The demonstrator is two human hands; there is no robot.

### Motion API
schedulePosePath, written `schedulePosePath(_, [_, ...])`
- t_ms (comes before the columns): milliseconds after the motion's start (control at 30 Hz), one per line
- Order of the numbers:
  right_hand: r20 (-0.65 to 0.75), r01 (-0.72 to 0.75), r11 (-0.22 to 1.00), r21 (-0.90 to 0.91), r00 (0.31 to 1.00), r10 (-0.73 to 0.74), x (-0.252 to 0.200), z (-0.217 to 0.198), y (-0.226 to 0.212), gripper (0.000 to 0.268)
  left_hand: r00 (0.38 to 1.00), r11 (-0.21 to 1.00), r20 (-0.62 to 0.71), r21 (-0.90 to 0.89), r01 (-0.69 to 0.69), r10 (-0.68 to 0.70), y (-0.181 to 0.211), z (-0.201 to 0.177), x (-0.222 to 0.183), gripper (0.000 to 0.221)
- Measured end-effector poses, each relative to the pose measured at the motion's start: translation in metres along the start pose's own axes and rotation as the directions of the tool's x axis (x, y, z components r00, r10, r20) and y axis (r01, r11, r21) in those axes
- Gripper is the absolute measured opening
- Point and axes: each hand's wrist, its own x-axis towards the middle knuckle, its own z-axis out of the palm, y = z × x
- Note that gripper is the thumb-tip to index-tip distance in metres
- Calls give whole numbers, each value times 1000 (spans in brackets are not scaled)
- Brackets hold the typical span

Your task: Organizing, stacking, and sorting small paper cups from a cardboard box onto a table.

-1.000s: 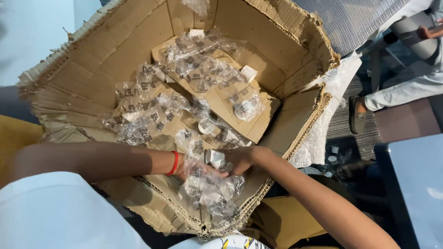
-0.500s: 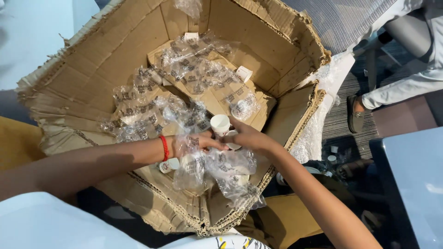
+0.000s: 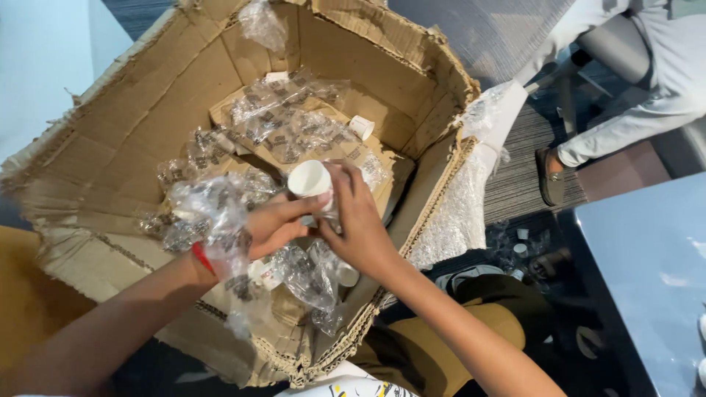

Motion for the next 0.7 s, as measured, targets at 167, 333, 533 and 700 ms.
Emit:
schedulePosePath(167, [-20,0,998,-60,1000,-1,-1,-7,-32,89,989,991,-78,34,-127,129,3,-1,-20,68])
schedulePosePath(333, [-12,-4,1000,18,1000,4,-13,-7,-33,102,921,871,26,314,-377,389,12,0,-31,85])
schedulePosePath(533, [-73,65,973,222,996,-50,-12,-18,-31,101,808,502,133,723,-475,573,44,13,-28,90])
schedulePosePath(700, [-149,144,969,199,982,-115,-10,-36,-35,93,604,-135,378,903,-407,701,73,55,-40,64])
